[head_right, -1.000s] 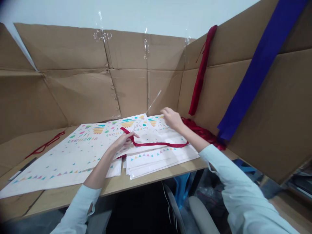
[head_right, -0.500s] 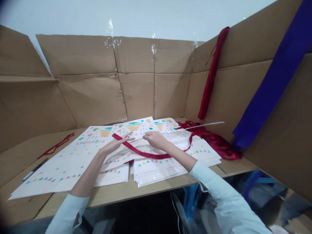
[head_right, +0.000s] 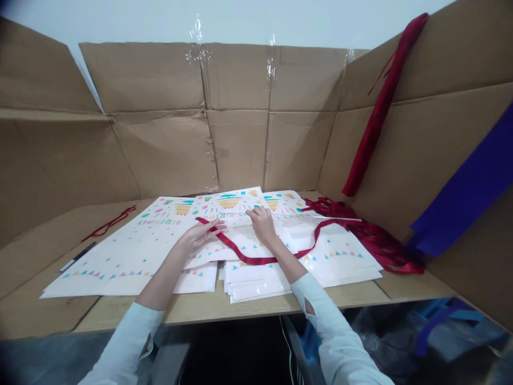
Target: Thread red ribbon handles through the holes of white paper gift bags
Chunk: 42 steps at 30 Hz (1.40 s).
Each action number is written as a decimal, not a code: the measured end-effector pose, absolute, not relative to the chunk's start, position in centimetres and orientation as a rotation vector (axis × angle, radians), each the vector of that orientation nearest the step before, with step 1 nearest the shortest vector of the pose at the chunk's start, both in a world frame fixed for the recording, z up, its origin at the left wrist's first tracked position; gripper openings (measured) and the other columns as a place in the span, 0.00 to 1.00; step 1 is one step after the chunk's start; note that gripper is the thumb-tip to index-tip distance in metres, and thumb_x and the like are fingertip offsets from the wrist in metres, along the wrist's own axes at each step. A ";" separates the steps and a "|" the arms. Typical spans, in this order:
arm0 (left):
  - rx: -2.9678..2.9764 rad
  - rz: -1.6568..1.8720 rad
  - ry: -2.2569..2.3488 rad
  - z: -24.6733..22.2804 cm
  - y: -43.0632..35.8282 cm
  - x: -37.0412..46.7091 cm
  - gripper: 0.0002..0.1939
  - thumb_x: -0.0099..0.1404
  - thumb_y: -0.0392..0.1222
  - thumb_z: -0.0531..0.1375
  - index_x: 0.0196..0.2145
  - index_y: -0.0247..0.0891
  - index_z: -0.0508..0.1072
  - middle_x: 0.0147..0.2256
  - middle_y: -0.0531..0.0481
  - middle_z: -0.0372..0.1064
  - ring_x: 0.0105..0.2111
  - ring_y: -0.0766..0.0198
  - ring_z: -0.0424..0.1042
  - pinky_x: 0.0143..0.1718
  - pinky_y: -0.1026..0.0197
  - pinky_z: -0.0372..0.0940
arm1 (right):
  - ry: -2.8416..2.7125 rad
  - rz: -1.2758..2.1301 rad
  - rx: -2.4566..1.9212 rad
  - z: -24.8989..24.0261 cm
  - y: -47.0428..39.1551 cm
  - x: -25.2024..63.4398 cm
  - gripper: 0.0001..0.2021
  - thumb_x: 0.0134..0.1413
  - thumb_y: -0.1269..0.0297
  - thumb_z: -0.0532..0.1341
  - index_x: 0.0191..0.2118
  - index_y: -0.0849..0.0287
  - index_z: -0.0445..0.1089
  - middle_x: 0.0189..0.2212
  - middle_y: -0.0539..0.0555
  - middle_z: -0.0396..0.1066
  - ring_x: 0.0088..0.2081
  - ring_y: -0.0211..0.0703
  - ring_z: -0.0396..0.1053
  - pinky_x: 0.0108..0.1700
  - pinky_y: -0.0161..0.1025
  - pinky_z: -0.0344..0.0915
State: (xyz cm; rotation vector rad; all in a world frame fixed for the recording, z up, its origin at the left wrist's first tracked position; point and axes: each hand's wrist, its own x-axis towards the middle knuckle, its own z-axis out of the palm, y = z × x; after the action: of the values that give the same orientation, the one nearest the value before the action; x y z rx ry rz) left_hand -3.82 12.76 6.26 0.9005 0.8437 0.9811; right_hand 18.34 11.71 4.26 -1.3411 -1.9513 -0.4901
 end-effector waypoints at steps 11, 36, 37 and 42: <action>0.726 1.166 0.704 4.7 13.2 -0.6 0.06 0.62 0.31 0.55 0.38 0.28 0.68 0.40 0.36 0.68 0.34 0.62 0.73 0.23 0.71 0.67 | -1.767 -0.557 -1.335 3.1 11.8 18.5 0.15 0.58 0.76 0.49 0.40 0.59 0.72 0.31 0.56 0.66 0.36 0.45 0.58 0.39 0.40 0.51; 0.898 1.224 0.594 4.1 12.7 -1.9 0.40 0.49 0.21 0.61 0.55 0.47 0.54 0.38 0.50 0.65 0.31 0.69 0.71 0.41 0.61 0.68 | -1.890 -0.763 -1.069 2.7 11.1 18.4 0.12 0.55 0.80 0.51 0.37 0.62 0.70 0.33 0.55 0.67 0.35 0.44 0.57 0.37 0.38 0.51; 0.932 1.254 0.563 3.9 12.8 -1.9 0.41 0.48 0.22 0.62 0.54 0.50 0.52 0.39 0.52 0.64 0.32 0.69 0.71 0.42 0.58 0.67 | -1.892 -0.767 -1.089 2.7 11.1 18.4 0.12 0.54 0.81 0.52 0.37 0.62 0.70 0.33 0.55 0.67 0.36 0.44 0.57 0.37 0.39 0.51; 1.028 1.297 0.541 3.4 13.2 -1.8 0.25 0.45 0.26 0.64 0.40 0.40 0.61 0.40 0.51 0.63 0.33 0.66 0.72 0.44 0.55 0.67 | -1.900 -0.741 -1.130 2.4 11.3 18.4 0.12 0.55 0.81 0.51 0.36 0.62 0.69 0.34 0.55 0.67 0.36 0.43 0.57 0.38 0.38 0.51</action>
State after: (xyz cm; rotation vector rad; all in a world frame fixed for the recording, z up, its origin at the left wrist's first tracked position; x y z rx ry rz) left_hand -1.80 13.17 3.36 1.0276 0.5410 1.2968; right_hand 18.39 11.29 2.43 -1.1297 -1.8999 -0.7409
